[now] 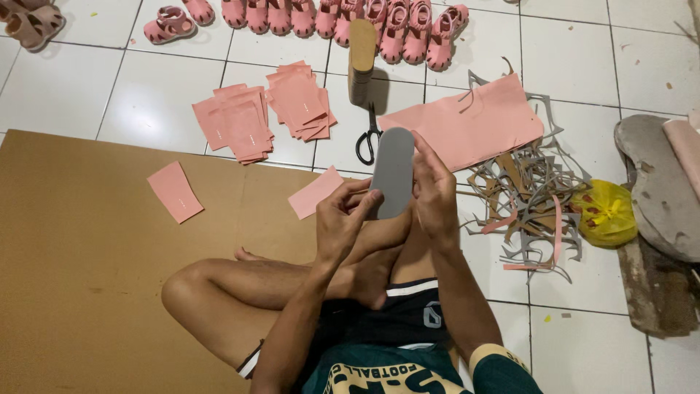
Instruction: The person sits on the floor and repeatedly places a grey insole template onto pink foam sheets, aligns it, and presses down to transfer the shape. They then lift the template and set the marked foam aside, repeating the process with new sheets.
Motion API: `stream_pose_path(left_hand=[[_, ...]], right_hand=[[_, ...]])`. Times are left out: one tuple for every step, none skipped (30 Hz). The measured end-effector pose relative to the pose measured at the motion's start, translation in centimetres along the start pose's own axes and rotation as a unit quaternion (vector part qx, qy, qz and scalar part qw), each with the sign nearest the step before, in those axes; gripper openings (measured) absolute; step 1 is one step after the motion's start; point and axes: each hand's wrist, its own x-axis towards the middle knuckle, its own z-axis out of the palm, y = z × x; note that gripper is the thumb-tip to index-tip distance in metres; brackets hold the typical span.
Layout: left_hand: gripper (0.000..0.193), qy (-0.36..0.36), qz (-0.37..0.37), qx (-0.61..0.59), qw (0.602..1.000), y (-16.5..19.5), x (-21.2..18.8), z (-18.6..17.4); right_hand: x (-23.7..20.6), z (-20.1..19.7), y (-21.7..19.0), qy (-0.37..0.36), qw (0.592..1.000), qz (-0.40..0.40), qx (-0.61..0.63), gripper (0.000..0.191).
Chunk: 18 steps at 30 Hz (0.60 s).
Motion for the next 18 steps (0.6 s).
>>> stream_pose_path(left_hand=[[0.035, 0.004, 0.01, 0.002, 1.0, 0.0, 0.0, 0.0], [0.034, 0.008, 0.021, 0.004, 1.0, 0.0, 0.0, 0.1], [0.033, 0.014, 0.033, 0.006, 0.999, 0.1, 0.0, 0.1], [0.033, 0.014, 0.036, 0.004, 0.999, 0.1, 0.0, 0.1], [0.032, 0.014, 0.038, 0.002, 0.999, 0.2, 0.0, 0.1], [0.032, 0.015, 0.04, 0.0, 0.999, 0.2, 0.0, 0.0], [0.032, 0.016, 0.043, 0.0, 0.999, 0.3, -0.1, 0.0], [0.032, 0.015, 0.044, 0.001, 0.999, 0.3, -0.1, -0.1], [0.031, 0.014, 0.044, 0.002, 0.999, 0.3, -0.2, -0.2], [0.031, 0.017, 0.053, 0.003, 0.998, 0.3, -0.3, -0.3], [0.03, 0.019, 0.062, 0.004, 0.998, 0.4, -0.3, -0.4], [0.029, 0.021, 0.071, 0.005, 0.997, 0.3, -0.3, -0.5], [0.029, 0.02, 0.054, -0.011, 0.998, 0.3, -0.5, -0.6], [0.029, 0.019, 0.039, -0.027, 0.999, 0.3, -0.5, -0.7], [0.03, 0.018, 0.024, -0.043, 0.999, 0.3, -0.6, -0.7], [0.03, 0.016, 0.03, -0.043, 0.998, 0.3, -0.7, -0.8], [0.029, 0.015, 0.037, -0.044, 0.998, 0.3, -0.8, -0.8], [0.029, 0.014, 0.042, -0.044, 0.998, 0.3, -0.9, -0.8]], right_hand=[[-0.1, 0.0, 0.1, -0.012, 0.997, -0.02, -0.078, 0.059], [-0.2, 0.0, 0.3, -0.024, 0.987, -0.04, -0.154, 0.062], [-0.2, 0.0, 0.4, -0.005, 0.988, -0.027, -0.152, 0.059], [-0.2, -0.1, 0.7, 0.014, 0.989, -0.015, -0.15, 0.057], [-0.2, -0.3, 1.0, 0.034, 0.988, -0.002, -0.147, 0.055], [-0.1, -0.4, 1.3, 0.028, 0.996, -0.008, -0.083, 0.05], [0.0, -0.5, 1.5, 0.023, 0.999, -0.014, -0.017, 0.045], [0.0, -0.6, 1.8, 0.018, 0.998, -0.02, 0.049, 0.041], [0.0, -0.6, 1.9, 0.009, 0.999, -0.033, -0.019, 0.045], [0.0, -0.5, 2.1, -0.001, 0.995, -0.045, -0.086, 0.049], [0.0, -0.4, 2.1, -0.011, 0.986, -0.056, -0.154, 0.054], [0.0, -0.2, 2.0, 0.013, 0.985, -0.043, -0.165, 0.054], [0.0, 0.1, 2.0, 0.038, 0.983, -0.031, -0.175, 0.054], [0.0, 0.3, 1.8, 0.062, 0.981, -0.02, -0.184, 0.054], [0.1, 0.4, 1.4, 0.07, 0.989, 0.0, -0.127, 0.056], [0.0, 0.4, 1.1, 0.078, 0.994, 0.022, -0.069, 0.058], [0.0, 0.5, 0.7, 0.086, 0.995, 0.043, -0.011, 0.062], [0.0, 0.6, 0.6, 0.053, 0.995, 0.007, -0.08, 0.06]])
